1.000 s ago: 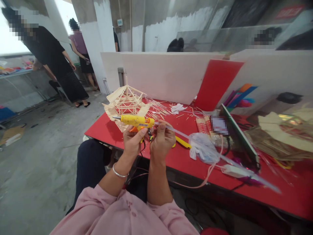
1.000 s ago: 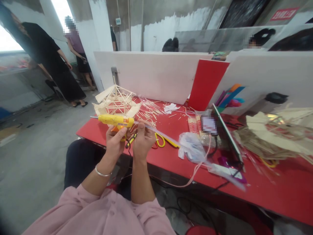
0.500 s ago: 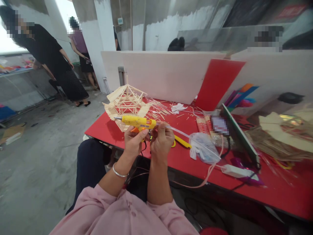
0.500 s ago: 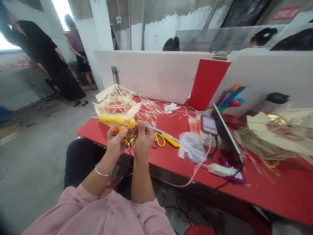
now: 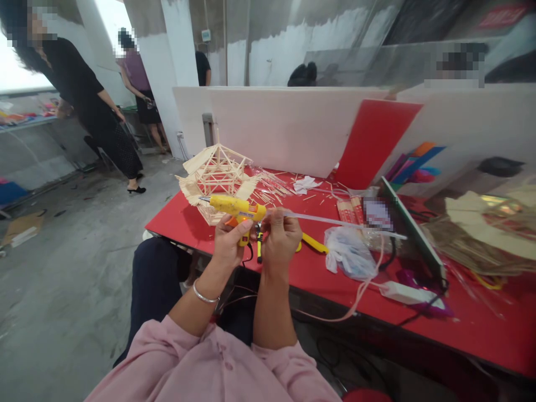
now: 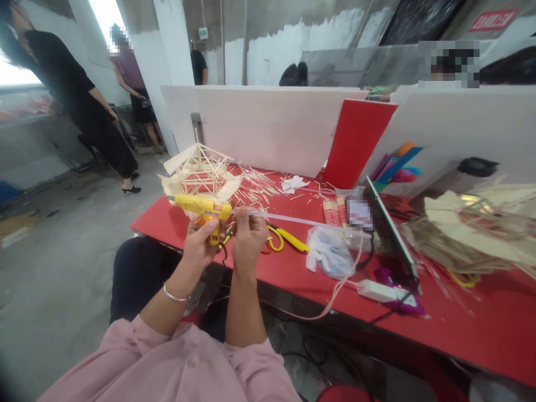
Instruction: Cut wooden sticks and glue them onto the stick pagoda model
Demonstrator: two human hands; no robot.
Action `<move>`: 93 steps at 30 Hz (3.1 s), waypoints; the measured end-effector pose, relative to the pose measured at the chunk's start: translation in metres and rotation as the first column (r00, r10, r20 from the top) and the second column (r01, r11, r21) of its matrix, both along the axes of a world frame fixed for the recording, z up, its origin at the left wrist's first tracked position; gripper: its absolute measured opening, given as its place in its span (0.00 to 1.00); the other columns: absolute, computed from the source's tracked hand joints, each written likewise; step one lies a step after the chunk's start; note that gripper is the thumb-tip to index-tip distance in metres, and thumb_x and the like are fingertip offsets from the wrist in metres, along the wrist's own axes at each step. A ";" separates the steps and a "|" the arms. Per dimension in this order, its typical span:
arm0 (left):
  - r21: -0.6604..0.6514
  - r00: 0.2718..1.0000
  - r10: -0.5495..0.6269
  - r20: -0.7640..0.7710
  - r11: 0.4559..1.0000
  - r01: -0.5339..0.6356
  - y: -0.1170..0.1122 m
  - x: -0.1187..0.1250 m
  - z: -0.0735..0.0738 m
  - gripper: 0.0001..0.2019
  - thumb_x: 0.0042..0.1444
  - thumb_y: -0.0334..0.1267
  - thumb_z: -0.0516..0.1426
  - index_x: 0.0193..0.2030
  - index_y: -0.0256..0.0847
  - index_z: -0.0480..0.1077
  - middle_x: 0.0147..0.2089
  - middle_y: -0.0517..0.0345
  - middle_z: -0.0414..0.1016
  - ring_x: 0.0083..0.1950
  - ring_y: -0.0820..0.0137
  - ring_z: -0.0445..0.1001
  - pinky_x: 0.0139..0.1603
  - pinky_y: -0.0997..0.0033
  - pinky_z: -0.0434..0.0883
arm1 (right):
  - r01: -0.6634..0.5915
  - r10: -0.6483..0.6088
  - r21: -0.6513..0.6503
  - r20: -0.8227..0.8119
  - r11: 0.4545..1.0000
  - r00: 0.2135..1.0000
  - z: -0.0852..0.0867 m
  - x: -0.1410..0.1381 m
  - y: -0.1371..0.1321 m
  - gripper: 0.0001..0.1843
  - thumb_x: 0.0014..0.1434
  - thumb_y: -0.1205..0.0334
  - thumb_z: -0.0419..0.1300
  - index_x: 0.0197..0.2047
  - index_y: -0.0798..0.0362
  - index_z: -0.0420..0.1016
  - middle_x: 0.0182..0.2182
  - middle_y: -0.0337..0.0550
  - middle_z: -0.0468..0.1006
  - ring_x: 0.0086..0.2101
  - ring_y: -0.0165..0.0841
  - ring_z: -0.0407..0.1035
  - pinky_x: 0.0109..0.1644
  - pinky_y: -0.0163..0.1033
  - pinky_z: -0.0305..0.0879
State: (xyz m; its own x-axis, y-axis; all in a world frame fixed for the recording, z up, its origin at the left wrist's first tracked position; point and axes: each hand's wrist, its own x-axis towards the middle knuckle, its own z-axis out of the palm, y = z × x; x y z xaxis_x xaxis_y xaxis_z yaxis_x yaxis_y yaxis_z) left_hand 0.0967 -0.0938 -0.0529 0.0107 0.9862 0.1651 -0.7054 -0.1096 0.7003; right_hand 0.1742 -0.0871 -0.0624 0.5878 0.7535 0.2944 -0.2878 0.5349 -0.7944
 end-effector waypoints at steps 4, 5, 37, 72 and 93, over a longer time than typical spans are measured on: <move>-0.013 1.000 0.015 0.023 1.000 -0.015 -0.001 0.001 0.001 0.18 0.33 0.42 0.74 0.31 0.41 0.77 0.24 0.62 0.77 0.19 0.76 0.70 0.20 0.76 0.69 | -0.072 0.071 -0.025 -0.063 0.997 0.996 0.004 -0.010 0.001 0.24 0.52 0.39 0.65 0.27 0.52 0.67 0.17 0.29 0.66 0.15 0.22 0.57 0.17 0.31 0.54; -0.020 0.999 0.024 0.029 1.000 -0.024 -0.001 0.001 0.001 0.18 0.33 0.42 0.75 0.31 0.41 0.77 0.23 0.62 0.77 0.19 0.76 0.71 0.20 0.77 0.69 | -0.091 0.089 -0.023 -0.077 0.996 0.993 0.006 -0.012 0.001 0.24 0.51 0.38 0.65 0.28 0.52 0.67 0.16 0.28 0.65 0.14 0.22 0.55 0.17 0.31 0.52; -0.229 0.908 -0.224 0.355 0.921 0.316 0.000 -0.013 -0.016 0.19 0.42 0.47 0.70 0.38 0.41 0.75 0.42 0.54 0.80 0.52 0.58 0.77 0.54 0.61 0.72 | 0.206 -0.011 -0.101 0.877 0.973 0.481 -0.001 -0.016 -0.029 0.15 0.64 0.49 0.55 0.44 0.51 0.75 0.39 0.47 0.79 0.39 0.37 0.73 0.45 0.44 0.68; 0.116 -0.316 0.110 -0.942 0.993 -0.002 0.060 -0.053 -0.087 0.11 0.61 0.35 0.55 0.43 0.45 0.80 0.45 0.52 0.82 0.47 0.62 0.77 0.41 0.67 0.68 | 0.488 -0.293 -0.220 0.574 0.845 0.765 -0.030 0.075 -0.032 0.18 0.62 0.46 0.58 0.41 0.54 0.74 0.27 0.38 0.78 0.26 0.30 0.75 0.31 0.35 0.70; 0.167 -0.290 0.316 -0.904 0.882 0.441 0.050 0.069 -0.090 0.13 0.64 0.31 0.50 0.47 0.34 0.75 0.48 0.41 0.76 0.42 0.61 0.78 0.35 0.68 0.69 | 0.519 -0.309 -0.258 0.564 0.815 0.766 -0.041 0.086 -0.034 0.19 0.59 0.45 0.61 0.39 0.54 0.76 0.25 0.40 0.79 0.24 0.32 0.73 0.30 0.37 0.69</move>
State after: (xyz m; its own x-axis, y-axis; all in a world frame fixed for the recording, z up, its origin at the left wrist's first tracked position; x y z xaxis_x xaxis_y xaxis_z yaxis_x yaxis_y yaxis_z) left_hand 0.1653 -0.0439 -0.1432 0.5721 0.8153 0.0895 0.7510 -0.5645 0.3426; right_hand 0.2599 -0.1214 -0.1038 0.7295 0.5764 0.3682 0.3588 0.1358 -0.9235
